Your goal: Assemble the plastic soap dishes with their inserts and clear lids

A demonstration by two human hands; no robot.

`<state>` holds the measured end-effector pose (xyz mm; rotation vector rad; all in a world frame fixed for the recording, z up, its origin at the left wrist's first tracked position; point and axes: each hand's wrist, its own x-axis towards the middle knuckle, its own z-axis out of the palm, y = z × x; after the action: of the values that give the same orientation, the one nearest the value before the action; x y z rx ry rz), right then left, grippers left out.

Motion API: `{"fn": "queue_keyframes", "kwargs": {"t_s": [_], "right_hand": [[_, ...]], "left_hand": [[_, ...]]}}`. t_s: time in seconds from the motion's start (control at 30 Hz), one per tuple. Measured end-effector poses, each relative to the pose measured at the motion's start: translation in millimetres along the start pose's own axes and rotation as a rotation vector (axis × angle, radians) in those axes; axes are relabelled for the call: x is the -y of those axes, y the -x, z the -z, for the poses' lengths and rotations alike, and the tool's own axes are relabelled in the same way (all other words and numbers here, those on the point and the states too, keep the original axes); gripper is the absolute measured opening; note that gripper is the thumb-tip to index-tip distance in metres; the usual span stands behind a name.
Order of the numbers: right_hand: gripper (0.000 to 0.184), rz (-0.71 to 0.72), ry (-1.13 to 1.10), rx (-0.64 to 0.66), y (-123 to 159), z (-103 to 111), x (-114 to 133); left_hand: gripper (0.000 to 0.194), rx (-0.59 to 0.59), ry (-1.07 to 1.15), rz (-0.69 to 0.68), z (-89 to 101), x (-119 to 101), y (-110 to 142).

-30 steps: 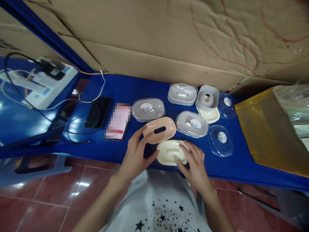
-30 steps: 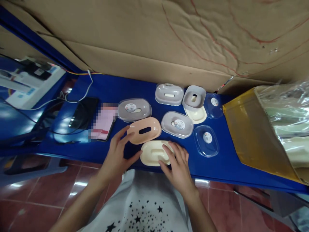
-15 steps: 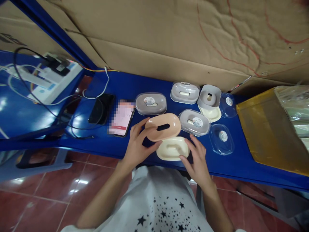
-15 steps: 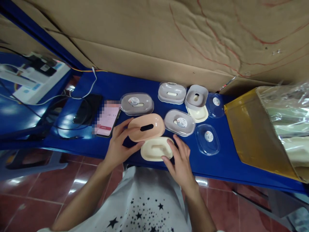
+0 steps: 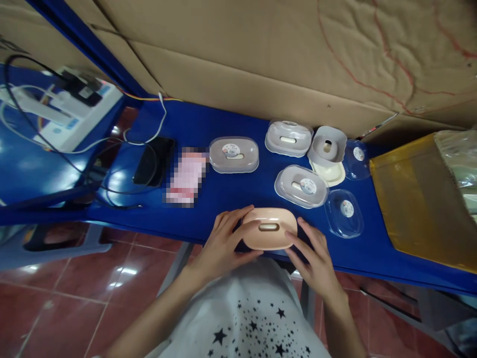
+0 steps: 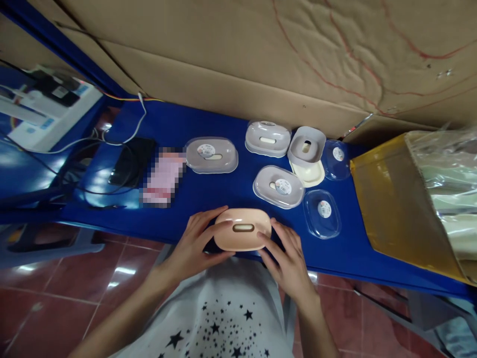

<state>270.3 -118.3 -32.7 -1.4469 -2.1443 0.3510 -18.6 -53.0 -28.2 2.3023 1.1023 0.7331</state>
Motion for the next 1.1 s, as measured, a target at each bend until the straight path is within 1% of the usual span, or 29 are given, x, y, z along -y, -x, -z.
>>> {"fn": "queue_keyframes", "kwargs": {"t_s": [0.1, 0.23, 0.4, 0.63, 0.87, 0.97, 1.1], "right_hand": [[0.044, 0.041, -0.006, 0.001, -4, 0, 3], [0.043, 0.087, -0.008, 0.014, -8, 0, 6], [0.047, 0.102, 0.029, -0.026, -5, -2, 6], [0.047, 0.097, 0.081, -0.088, 0, -9, 10], [0.051, 0.148, 0.099, -0.120, 7, -13, 6], [0.049, 0.140, 0.084, -0.110, 10, -15, 4], [0.049, 0.140, 0.080, -0.102, 10, -15, 3]], "left_hand": [[0.062, -0.015, -0.030, -0.007, -0.9, 1, 3], [0.061, -0.022, -0.075, -0.034, -1.9, 2, 5], [0.051, 0.000, -0.131, -0.068, -1.7, 2, 5], [0.039, 0.013, -0.184, -0.102, 0.9, 0, 5], [0.041, 0.041, -0.254, -0.112, 0.6, -1, 8], [0.044, 0.059, -0.274, -0.114, -0.7, -1, 10], [0.042, 0.051, -0.281, -0.113, -3.7, 0, 12]]}}
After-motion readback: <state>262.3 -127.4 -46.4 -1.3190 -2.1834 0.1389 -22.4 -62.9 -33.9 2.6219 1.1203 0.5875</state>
